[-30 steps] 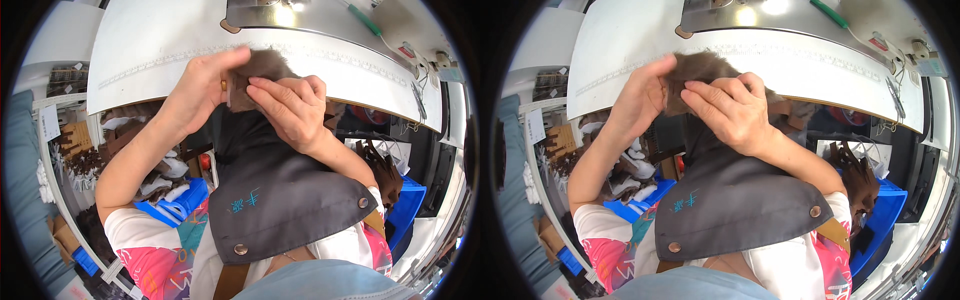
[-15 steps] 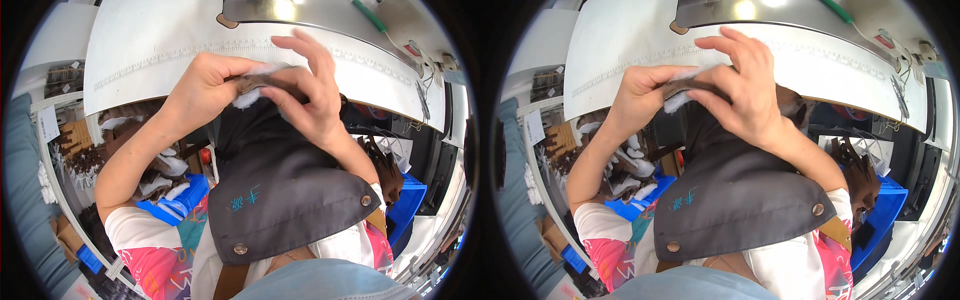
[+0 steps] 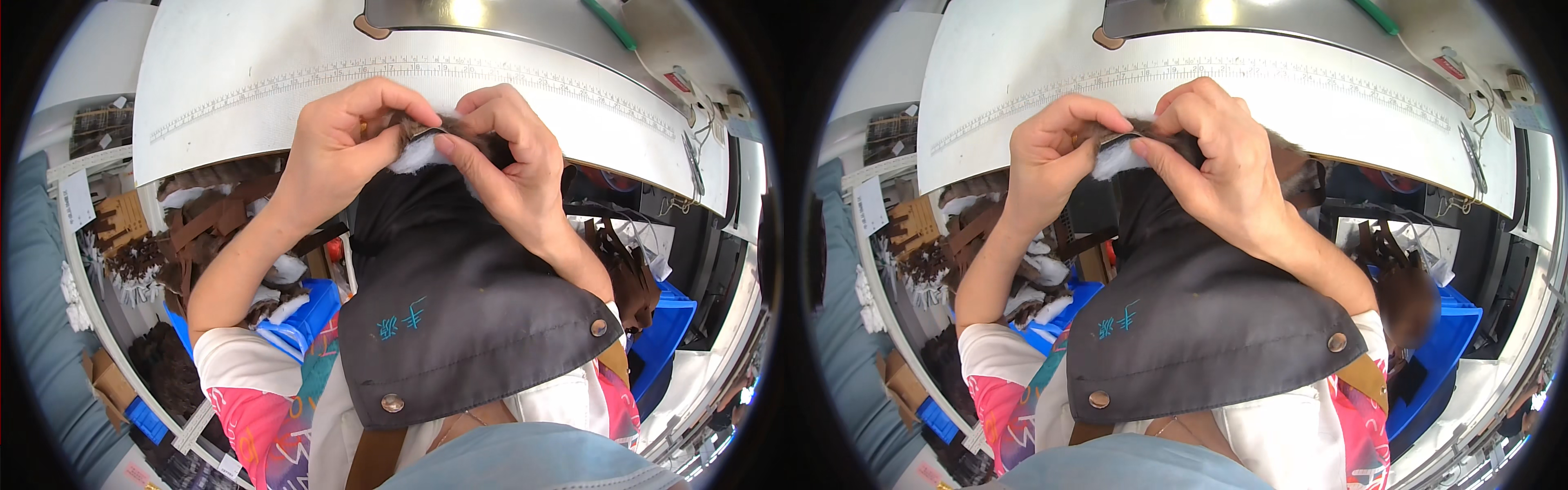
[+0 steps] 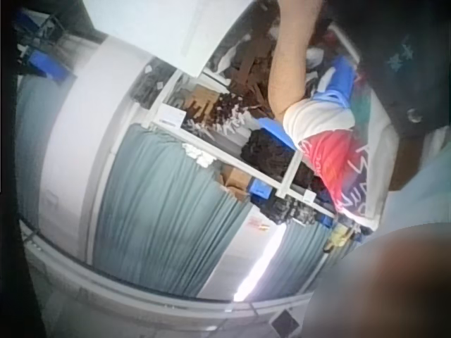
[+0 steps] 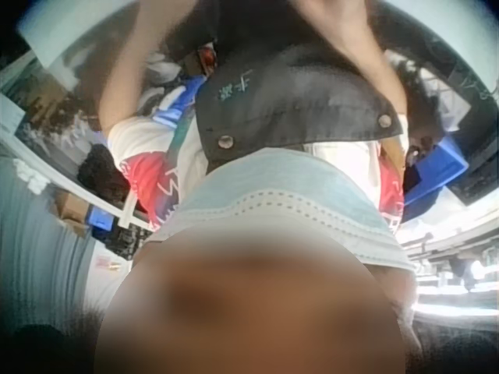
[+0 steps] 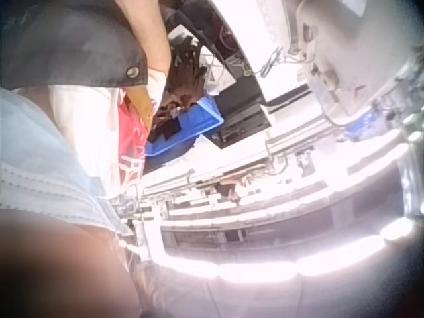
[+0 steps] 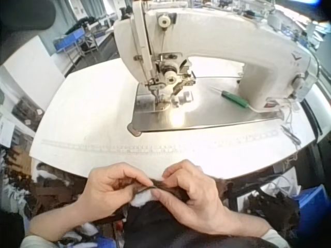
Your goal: Sewing fur pieces and leather straps together using an industrial sewing machine.
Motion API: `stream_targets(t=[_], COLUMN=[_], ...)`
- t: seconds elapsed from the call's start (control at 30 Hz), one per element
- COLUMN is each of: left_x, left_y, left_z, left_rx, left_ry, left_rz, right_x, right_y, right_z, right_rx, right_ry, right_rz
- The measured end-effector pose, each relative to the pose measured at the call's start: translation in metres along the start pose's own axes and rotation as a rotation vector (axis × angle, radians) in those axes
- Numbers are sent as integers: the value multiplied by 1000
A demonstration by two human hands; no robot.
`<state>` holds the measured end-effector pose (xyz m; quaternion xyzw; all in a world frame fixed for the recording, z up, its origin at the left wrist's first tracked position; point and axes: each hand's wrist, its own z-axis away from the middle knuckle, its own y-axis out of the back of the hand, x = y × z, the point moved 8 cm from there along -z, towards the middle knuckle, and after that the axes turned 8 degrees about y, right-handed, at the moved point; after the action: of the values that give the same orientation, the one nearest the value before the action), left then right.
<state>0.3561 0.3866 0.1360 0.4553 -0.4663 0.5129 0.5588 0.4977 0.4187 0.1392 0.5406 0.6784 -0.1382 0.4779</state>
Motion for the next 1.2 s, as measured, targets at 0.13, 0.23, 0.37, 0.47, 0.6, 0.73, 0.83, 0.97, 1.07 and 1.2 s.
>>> stream_targets(t=[0.13, 0.23, 0.37, 0.47, 0.6, 0.73, 0.83, 0.97, 1.07, 1.2], left_x=[-5, 2, -16, -33, -34, -30, -30, -30, -29, -25], left_y=[2, -4, 0, 5, 4, 3, 3, 3, 4, 4], left_z=[10, 20, 28, 29, 28, 26, 26, 27, 27, 28], left_rx=[90, 92, 295, 354, 367, 318, 309, 312, 304, 308], left_ry=[-34, -163, -194, -214, -216, -253, -266, -301, -361, -360], left_rz=[-45, -3, -2, 226, 295, 291, 267, 273, 305, 296], right_x=[3, 6, 4, 1, -23, -17, -5, 7, 4, 4], right_y=[-4, -4, -4, -6, -3, -4, -4, -7, -7, -9], right_z=[3, 5, 6, 8, 6, 10, 8, 13, 12, 12], right_rx=[0, 10, 8, 13, 77, 37, -24, -27, -25, -19], right_ry=[0, -32, -2, 14, 319, 317, 151, -88, -55, -65], right_rz=[-64, -52, -9, -11, 284, 312, 85, -190, -215, -202])
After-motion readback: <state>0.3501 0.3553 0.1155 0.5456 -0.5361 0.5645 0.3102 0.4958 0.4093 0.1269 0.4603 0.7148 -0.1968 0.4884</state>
